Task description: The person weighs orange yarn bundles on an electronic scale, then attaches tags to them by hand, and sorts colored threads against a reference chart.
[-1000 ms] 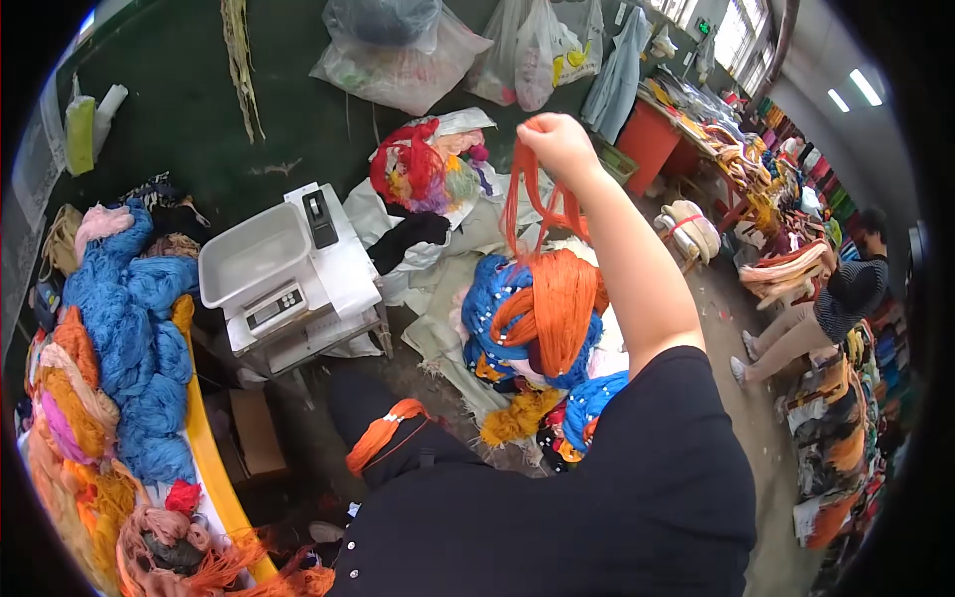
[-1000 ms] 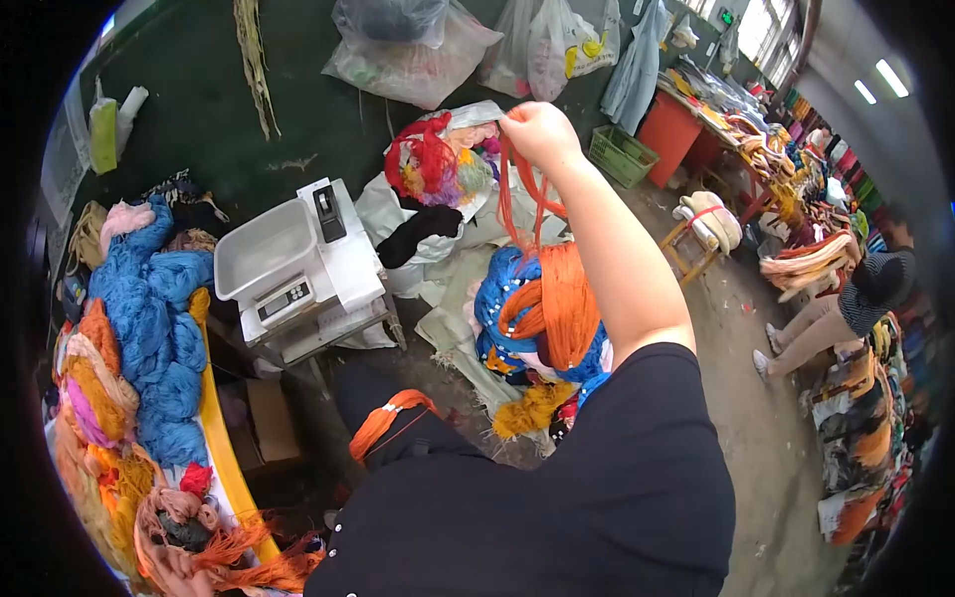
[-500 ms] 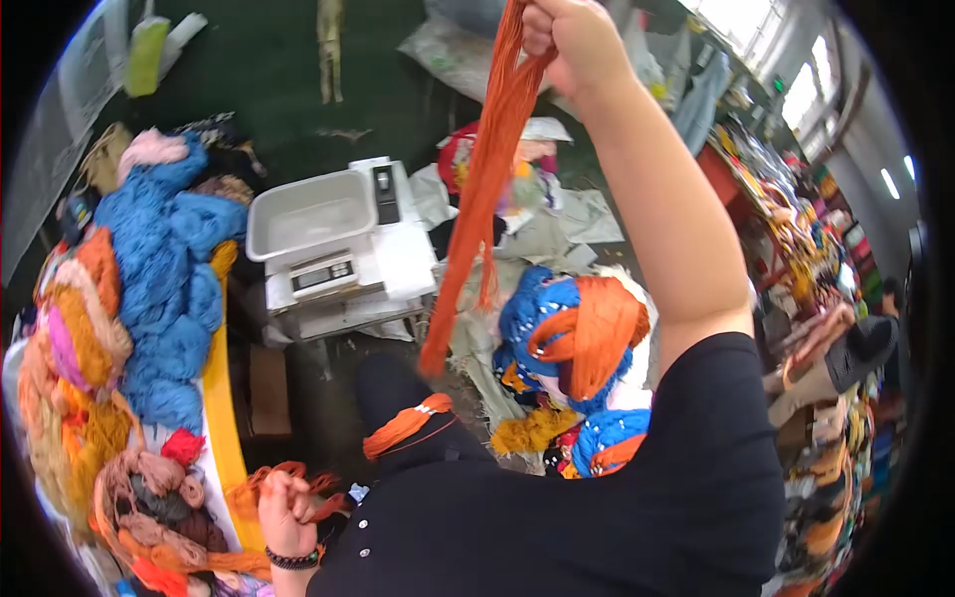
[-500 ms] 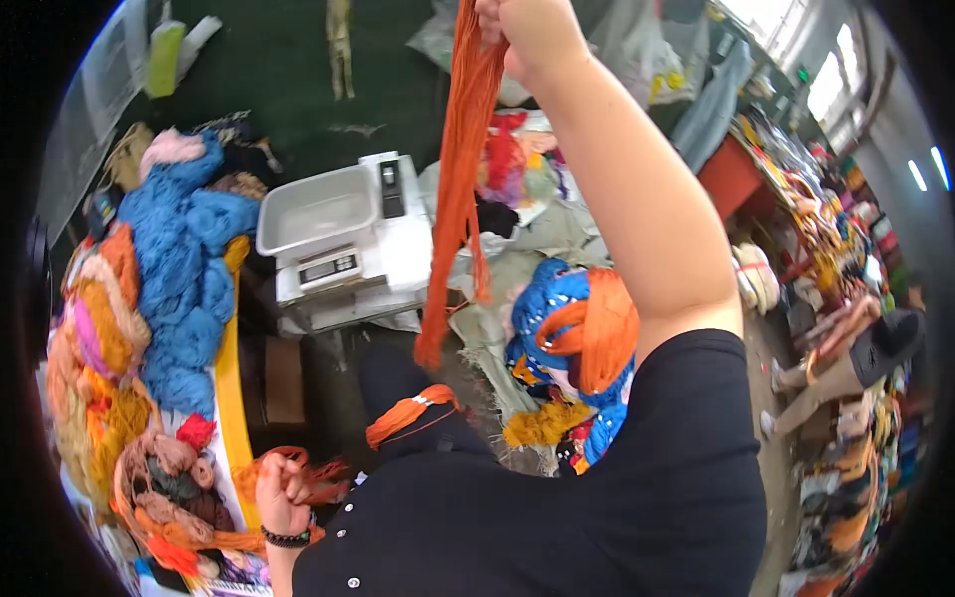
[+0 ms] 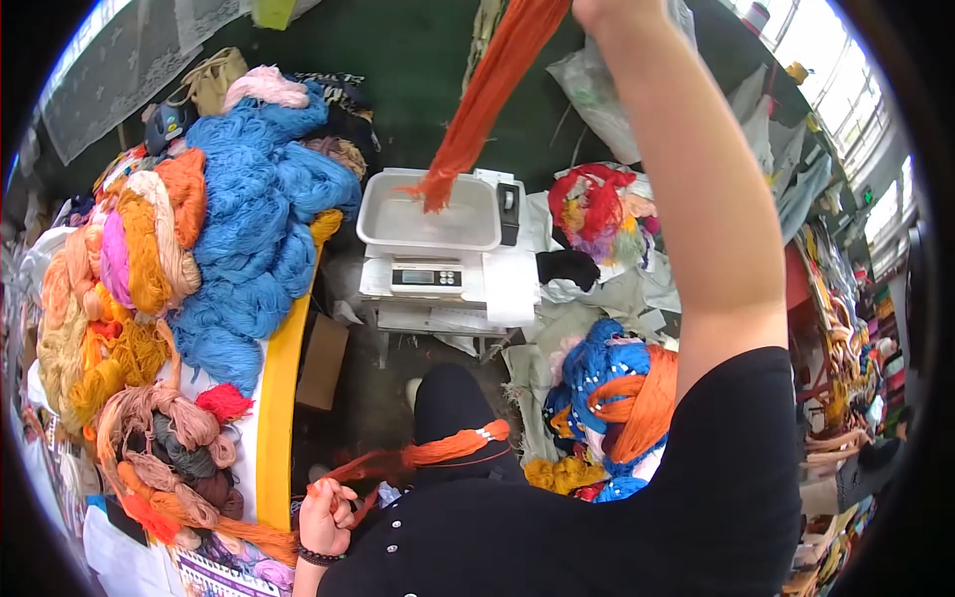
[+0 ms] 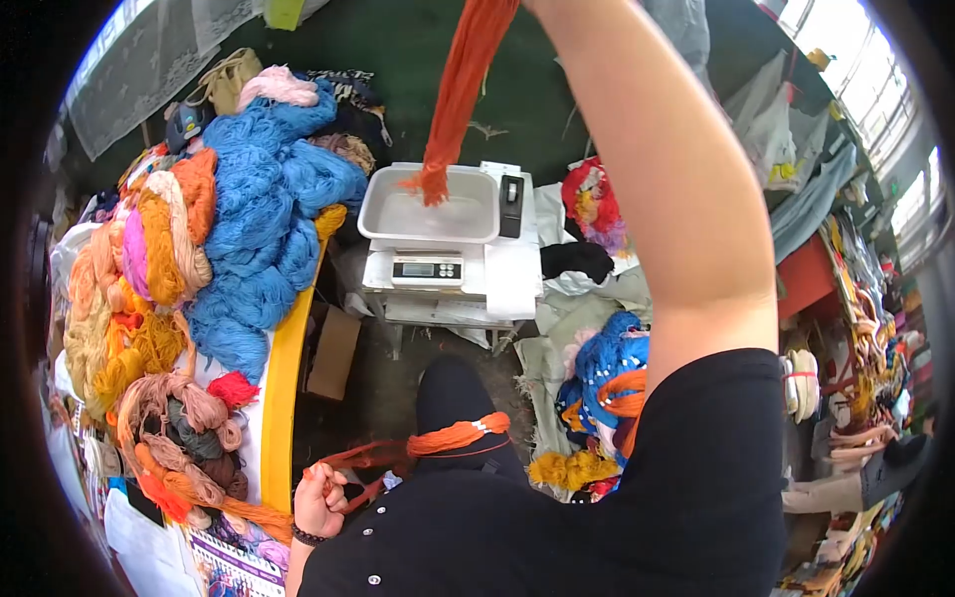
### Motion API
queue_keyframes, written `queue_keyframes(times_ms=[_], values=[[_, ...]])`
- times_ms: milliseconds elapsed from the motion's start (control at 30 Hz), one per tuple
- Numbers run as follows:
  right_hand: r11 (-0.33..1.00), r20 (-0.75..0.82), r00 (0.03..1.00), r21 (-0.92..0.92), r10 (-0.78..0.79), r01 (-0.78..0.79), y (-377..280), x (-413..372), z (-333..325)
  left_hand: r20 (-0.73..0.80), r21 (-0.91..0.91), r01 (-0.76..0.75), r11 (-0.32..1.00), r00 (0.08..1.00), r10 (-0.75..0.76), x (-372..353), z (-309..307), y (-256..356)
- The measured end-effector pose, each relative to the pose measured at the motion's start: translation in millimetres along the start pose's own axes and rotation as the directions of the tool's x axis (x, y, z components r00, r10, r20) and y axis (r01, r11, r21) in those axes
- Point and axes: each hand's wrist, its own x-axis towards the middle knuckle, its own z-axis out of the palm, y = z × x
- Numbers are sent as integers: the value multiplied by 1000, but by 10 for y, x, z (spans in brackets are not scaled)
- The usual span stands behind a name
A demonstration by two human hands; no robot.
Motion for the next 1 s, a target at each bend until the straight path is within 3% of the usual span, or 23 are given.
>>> queue_keyframes(times_ms=[100, 133, 167, 267, 300, 333, 367, 400, 433, 467, 533, 600, 667, 733, 800, 833, 867, 900, 933, 967, 1000], values=[[976, -36, 978, 82, 204, -201, 628, -185, 53, -52, -27, -15, 1000, 999, 13, 48, -17, 10], [957, 41, 957, -37, 288, -287, 758, -349, 86, -60, -31, -7, 999, 998, 5, 72, -28, 12], [923, 199, 916, -242, 349, -299, 1430, -418, -43, -68, -33, 5, 999, 998, -7, 82, -38, 17], [852, 246, 850, -386, 465, -354, 2261, -678, -138, -79, -35, 3, 999, 997, -6, 123, 2, 44], [834, 198, 861, -420, 468, -357, 2492, -843, -169, -81, -31, 6, 1000, 997, -9, 139, 11, 54], [741, 298, 904, -670, 307, -30, 2827, -971, -304, -89, -13, 1, 1000, 996, -2, 124, 14, 56], [728, 310, 865, -680, 394, -88, 2819, -1231, -301, -92, 0, -14, 1000, 996, 14, 143, 28, 58], [643, 378, 846, -764, 378, 54, 2950, -1468, -345, -115, -8, -21, 1000, 993, 20, 148, 38, 59], [464, 328, 859, -877, 393, 123, 3186, -1813, -387, -122, -13, -22, 1000, 992, 20, 157, 39, 62], [278, 333, 692, -941, 641, 195, 2752, -2011, -266, -133, -4, -25, 1000, 991, 25, 157, 32, 69], [129, 434, 687, -884, 583, 450, 2864, -2551, -366, -147, 3, -35, 999, 988, 35, 149, 14, 87], [240, 537, 759, -844, 369, 480, 2916, -3011, -495, -120, -9, -25, 1000, 993, 23, 167, 16, 107], [245, 507, 814, -859, 284, 450, 2777, -3217, -475, -123, -17, -12, 1000, 992, 10, 194, 39, 120], [258, 453, 834, -887, 316, 384, 2564, -3328, -415, -115, 28, -45, 999, 992, 48, 230, 77, 118], [372, 201, 934, -925, 295, 81, 2263, -3397, -302, -74, 118, -122, 985, 989, 132, 266, 155, 139], [474, 158, 878, -876, 451, -86, 1953, -3370, -201, -118, 151, -119, 981, 983, 137, 275, 260, 163], [540, 145, 932, -840, 331, -61, 1783, -3532, -105, -163, 182, -110, 977, 977, 140, 278, 369, 180], [638, 189, 886, -757, 423, -143, 1562, -3648, 12, -115, 181, -115, 977, 984, 137, 303, 426, 206], [720, 228, 755, -552, 615, -420, 1212, -3695, 177, -84, 204, -145, 968, 983, 165, 325, 508, 220], [753, 368, 669, -448, 646, -481, 1115, -3881, 269, -35, 219, -178, 959, 981, 190, 340, 583, 227], [666, 433, 512, -390, 742, -635, 1026, -4104, 370, 15, 232, -211, 949, 977, 214, 354, 648, 240]])
